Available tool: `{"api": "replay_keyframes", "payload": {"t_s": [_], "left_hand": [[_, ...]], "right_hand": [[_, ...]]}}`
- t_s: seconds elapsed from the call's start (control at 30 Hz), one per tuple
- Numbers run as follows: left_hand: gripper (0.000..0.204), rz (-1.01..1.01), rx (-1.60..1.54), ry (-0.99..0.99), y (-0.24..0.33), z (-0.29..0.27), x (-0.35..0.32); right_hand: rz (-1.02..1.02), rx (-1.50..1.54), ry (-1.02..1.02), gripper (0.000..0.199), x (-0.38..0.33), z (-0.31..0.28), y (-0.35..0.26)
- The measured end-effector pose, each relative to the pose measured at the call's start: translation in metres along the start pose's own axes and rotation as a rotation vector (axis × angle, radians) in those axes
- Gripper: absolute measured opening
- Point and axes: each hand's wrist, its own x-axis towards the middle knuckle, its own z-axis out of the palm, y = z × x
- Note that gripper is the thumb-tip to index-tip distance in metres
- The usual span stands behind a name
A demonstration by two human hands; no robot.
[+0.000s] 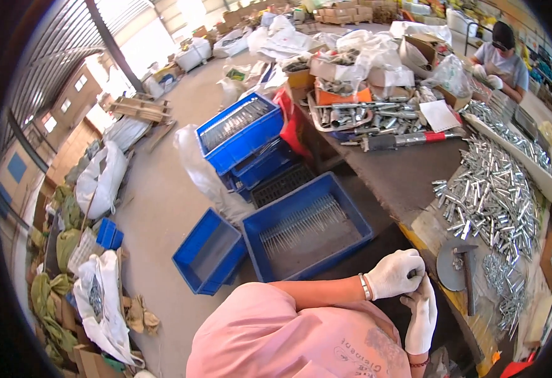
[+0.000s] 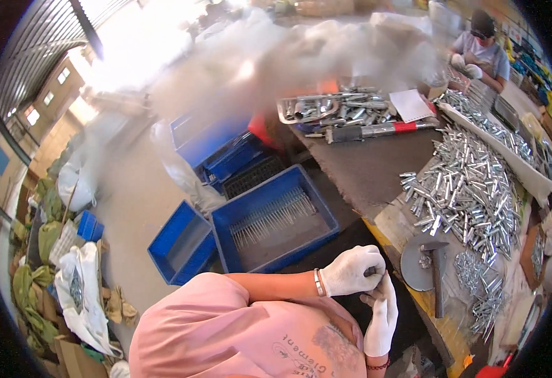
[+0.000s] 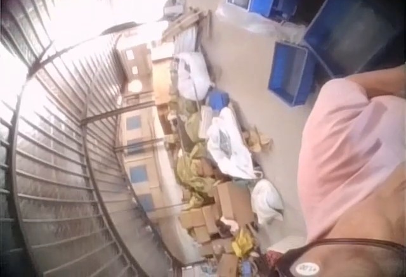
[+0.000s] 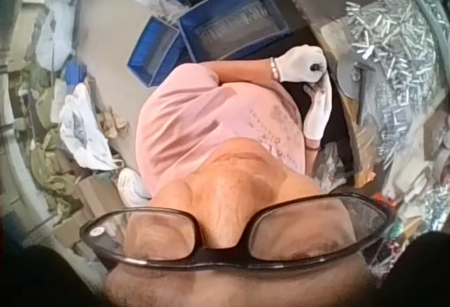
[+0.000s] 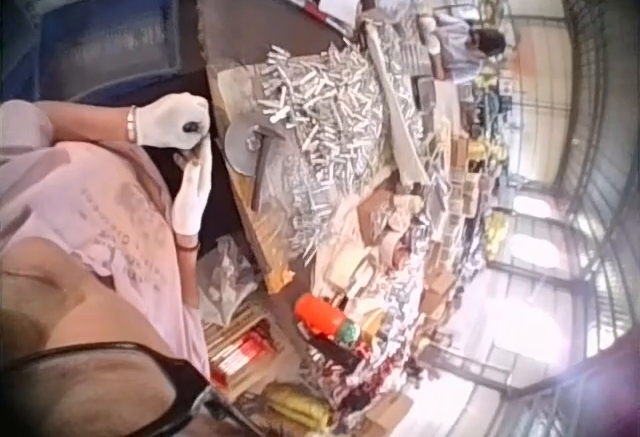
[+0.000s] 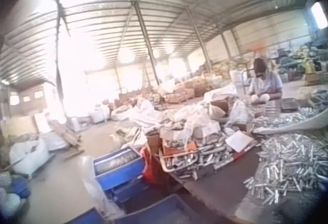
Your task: Assembling small metal pins into a circular base and securing them with a hammer.
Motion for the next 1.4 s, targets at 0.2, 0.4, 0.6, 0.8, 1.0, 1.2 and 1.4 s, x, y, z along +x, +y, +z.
{"api": "replay_keyframes", "payload": {"t_s": [0.2, 0.4, 0.6, 0.8, 1.0, 1.2, 1.4], "left_hand": [[0.008, -0.024, 0.037, 0.033, -0.015, -0.008, 0.003], [0.008, 0.084, 0.13, 0.21, -0.014, 0.008, -0.006], [0.006, 0.048, 0.474, 0.303, -0.041, -0.024, 0.017], [0.006, -0.186, -0.096, 0.133, -0.006, -0.07, 0.016], [0.022, -0.098, -0.181, -0.303, 0.018, -0.022, 0.013], [0.019, -0.089, -0.17, -0.24, 0.023, -0.01, 0.003], [0.013, -0.025, -0.101, -0.14, 0.025, -0.002, -0.005]], "right_hand": [[0.04, 0.055, -0.084, 0.071, 0.01, 0.011, 0.005], [0.095, -0.023, -0.11, 0.074, -0.005, 0.011, -0.008], [0.111, -0.038, -0.224, 0.089, -0.031, -0.012, 0.012], [0.151, 0.463, -0.18, 0.085, -0.032, -0.023, -0.003], [0.084, 0.508, -0.142, 0.09, -0.017, -0.025, 0.002], [0.087, 0.543, -0.148, 0.091, -0.026, -0.024, 0.009], [0.05, 0.516, -0.124, 0.089, -0.024, -0.013, 0.007]]}}
